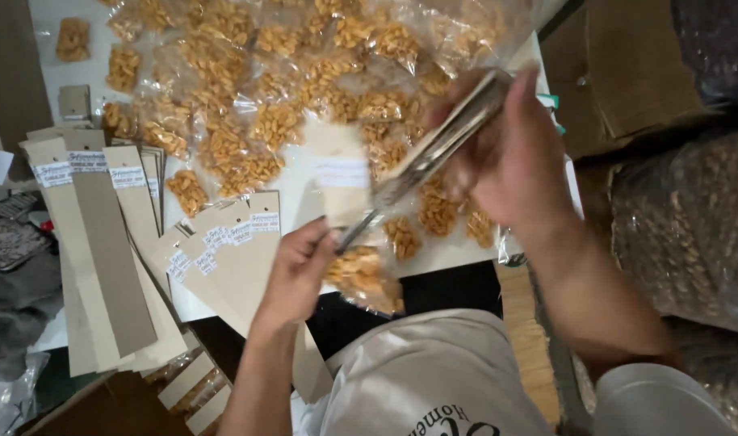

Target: The person repeatedly picks small transparent snack bags from a table, places them into brown paper sleeves, and uses a handheld stapler to secure the sleeve. Completed packages are placed into a cardboard box. The process is repeated continuously throughout the clip.

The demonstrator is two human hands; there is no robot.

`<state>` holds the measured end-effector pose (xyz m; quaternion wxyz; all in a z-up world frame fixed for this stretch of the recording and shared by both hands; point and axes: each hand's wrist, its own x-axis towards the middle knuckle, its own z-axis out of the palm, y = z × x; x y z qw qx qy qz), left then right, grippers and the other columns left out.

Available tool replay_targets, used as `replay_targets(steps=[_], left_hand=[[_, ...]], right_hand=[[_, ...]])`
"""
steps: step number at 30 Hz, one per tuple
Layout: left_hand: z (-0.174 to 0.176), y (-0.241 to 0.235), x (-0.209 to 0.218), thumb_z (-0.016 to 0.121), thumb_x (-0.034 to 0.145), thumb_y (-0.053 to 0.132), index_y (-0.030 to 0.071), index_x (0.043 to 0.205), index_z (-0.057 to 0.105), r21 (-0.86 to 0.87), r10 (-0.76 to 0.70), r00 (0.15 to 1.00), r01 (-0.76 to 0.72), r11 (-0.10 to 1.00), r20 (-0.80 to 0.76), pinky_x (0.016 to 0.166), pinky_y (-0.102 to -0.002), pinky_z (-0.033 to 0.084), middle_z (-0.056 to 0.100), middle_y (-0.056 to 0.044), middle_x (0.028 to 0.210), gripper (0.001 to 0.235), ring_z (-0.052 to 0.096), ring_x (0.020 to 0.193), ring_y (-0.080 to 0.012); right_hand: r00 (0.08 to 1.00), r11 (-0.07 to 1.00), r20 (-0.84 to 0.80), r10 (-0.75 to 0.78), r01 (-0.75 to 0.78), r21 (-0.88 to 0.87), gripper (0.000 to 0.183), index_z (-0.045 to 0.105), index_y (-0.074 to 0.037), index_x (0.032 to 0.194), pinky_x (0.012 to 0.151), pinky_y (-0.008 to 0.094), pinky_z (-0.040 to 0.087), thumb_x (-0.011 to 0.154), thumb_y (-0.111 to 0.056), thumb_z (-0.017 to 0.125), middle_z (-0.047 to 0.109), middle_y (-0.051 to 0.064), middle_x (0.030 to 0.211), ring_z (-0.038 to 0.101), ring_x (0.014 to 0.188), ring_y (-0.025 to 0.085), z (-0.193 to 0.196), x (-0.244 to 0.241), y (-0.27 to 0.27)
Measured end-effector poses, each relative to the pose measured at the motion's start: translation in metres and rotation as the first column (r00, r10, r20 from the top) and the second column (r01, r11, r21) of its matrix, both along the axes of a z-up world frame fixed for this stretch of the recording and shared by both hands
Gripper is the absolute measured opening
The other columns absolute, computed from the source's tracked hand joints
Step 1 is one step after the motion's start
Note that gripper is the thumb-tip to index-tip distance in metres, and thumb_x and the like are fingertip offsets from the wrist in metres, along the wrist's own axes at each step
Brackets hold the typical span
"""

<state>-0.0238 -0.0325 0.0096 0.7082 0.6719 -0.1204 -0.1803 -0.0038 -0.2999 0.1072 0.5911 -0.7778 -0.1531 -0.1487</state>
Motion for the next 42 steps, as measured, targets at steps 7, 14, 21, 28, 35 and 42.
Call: replay_targets(steps=[7,14,21,28,35,42], left_hand=[[0.013,-0.017,0.003,0.050,0.107,0.024,0.007,0.119,0.070,-0.014,0.119,0.989,-0.121,0.993,-0.091,0.070,-0.023,0.033,0.054,0.007,0.084,0.028,0.042,0.075,-0.0054],[-0.001,-0.007,0.017,0.060,0.093,0.027,-0.002,0.134,0.061,0.123,0.462,0.863,-0.446,0.887,-0.204,0.119,-0.042,0.030,0.039,-0.023,0.160,0.050,0.027,0.155,-0.0301],[0.017,-0.001,0.022,0.057,0.103,0.034,0.016,0.086,0.057,-0.025,0.479,0.861,-0.490,0.871,-0.170,0.042,-0.028,0.016,0.024,0.009,0.053,0.025,0.017,0.043,-0.0053],[0.004,-0.010,0.026,0.056,0.100,0.006,0.005,0.092,0.068,-0.129,0.597,0.800,-0.600,0.790,-0.062,0.054,-0.018,0.035,0.047,0.008,0.069,0.015,0.039,0.065,0.0001],[-0.010,0.012,0.019,0.056,0.101,0.011,0.001,0.107,0.069,-0.117,0.678,0.708,-0.704,0.700,-0.199,0.067,-0.027,0.046,0.056,0.000,0.086,0.017,0.050,0.078,-0.0095],[-0.076,0.058,0.005,0.058,0.101,0.008,0.001,0.097,0.065,-0.254,0.728,0.569,-0.822,0.510,-0.382,0.071,-0.031,0.060,0.069,-0.010,0.083,0.011,0.071,0.077,-0.0184]], right_hand=[[0.819,0.353,0.008,-0.573,0.255,-0.900,0.030,0.072,-0.014,0.121,0.058,0.050,0.050,0.110,-0.039,0.060,0.076,0.013,0.099,0.073,0.085,0.039,-0.116,-0.050,-0.111],[0.736,0.368,-0.297,-0.608,-0.070,-0.927,0.035,0.070,-0.013,0.113,0.073,0.056,0.053,0.096,-0.043,0.064,0.077,0.013,0.103,0.071,0.097,0.044,-0.140,-0.048,-0.131],[0.865,0.743,0.125,-0.485,0.484,-0.463,0.018,0.073,0.008,0.122,0.084,0.037,0.059,0.105,0.010,0.068,0.073,0.019,0.112,0.069,0.096,0.028,-0.067,-0.022,-0.025],[0.845,0.947,0.506,-0.170,0.283,-0.154,0.013,0.076,-0.001,0.109,0.078,0.043,0.060,0.100,-0.007,0.069,0.072,0.012,0.097,0.071,0.087,0.033,-0.071,0.032,0.092],[0.934,0.934,0.169,-0.313,0.335,-0.121,0.011,0.073,0.005,0.109,0.071,0.034,0.059,0.100,0.010,0.072,0.067,0.017,0.097,0.068,0.084,0.027,-0.094,0.045,0.055],[0.961,0.864,0.233,-0.147,0.240,-0.442,0.015,0.077,-0.005,0.111,0.073,0.042,0.059,0.096,-0.006,0.079,0.070,0.014,0.093,0.070,0.086,0.035,-0.140,0.075,0.071]])
